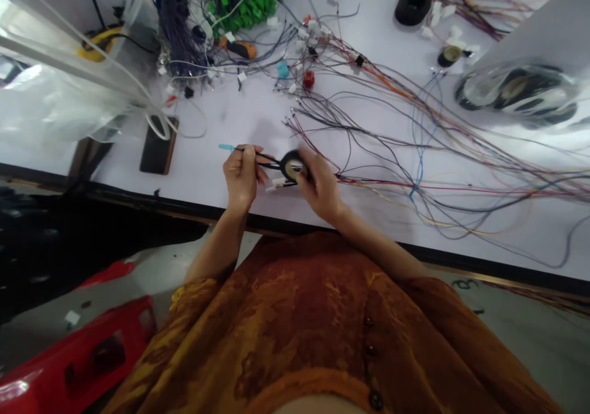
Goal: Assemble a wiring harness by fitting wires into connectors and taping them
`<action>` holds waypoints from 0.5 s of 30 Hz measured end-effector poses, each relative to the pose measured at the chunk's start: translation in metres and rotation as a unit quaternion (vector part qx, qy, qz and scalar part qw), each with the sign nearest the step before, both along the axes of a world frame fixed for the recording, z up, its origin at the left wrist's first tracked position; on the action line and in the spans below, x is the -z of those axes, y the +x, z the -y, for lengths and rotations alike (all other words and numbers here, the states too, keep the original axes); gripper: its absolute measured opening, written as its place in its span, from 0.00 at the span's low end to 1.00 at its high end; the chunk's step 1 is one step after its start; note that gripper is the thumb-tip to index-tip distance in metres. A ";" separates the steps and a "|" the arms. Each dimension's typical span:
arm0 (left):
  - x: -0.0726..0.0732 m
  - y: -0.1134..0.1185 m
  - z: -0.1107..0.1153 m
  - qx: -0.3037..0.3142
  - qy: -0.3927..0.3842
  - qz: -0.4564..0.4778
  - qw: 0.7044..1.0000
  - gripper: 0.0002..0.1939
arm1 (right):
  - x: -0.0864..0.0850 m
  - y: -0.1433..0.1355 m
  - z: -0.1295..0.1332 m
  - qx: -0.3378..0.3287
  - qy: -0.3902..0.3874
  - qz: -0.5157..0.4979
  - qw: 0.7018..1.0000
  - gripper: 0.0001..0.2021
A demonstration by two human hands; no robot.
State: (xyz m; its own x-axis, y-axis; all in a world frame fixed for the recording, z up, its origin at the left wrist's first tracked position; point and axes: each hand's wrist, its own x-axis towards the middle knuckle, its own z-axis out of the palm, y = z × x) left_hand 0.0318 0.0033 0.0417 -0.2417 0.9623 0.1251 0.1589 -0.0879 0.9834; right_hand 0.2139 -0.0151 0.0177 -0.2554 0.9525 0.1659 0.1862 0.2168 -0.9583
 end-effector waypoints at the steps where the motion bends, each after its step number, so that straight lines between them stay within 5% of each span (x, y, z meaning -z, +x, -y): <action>1: 0.002 0.000 -0.003 0.000 -0.025 0.017 1.000 0.22 | -0.001 0.004 0.010 -0.011 0.034 0.037 0.999 0.19; 4: -0.011 0.004 0.001 0.056 -0.027 -0.008 0.998 0.24 | -0.009 0.002 0.015 0.033 0.018 -0.001 0.999 0.18; 7: -0.028 0.009 0.013 0.143 0.044 -0.096 0.984 0.22 | -0.011 -0.008 -0.014 0.102 -0.128 -0.137 0.977 0.24; 9: -0.027 0.012 0.014 0.127 0.069 -0.093 0.985 0.21 | -0.007 -0.007 -0.027 0.107 -0.198 -0.174 0.959 0.22; 12: -0.010 0.014 0.003 0.027 0.012 0.003 1.000 0.22 | 0.001 0.007 -0.013 0.089 -0.119 -0.096 0.984 0.21; 15: -0.002 0.017 -0.007 0.003 -0.048 0.069 0.996 0.25 | 0.002 0.021 0.017 0.028 0.008 0.026 0.999 0.21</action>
State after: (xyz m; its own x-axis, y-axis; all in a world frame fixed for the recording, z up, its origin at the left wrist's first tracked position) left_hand 0.0486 0.0103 0.0436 -0.2444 0.9697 -0.0019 0.0209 0.0072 0.9998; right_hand 0.2351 -0.0325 0.0155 -0.2106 0.9628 0.1693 0.2486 0.2202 -0.9432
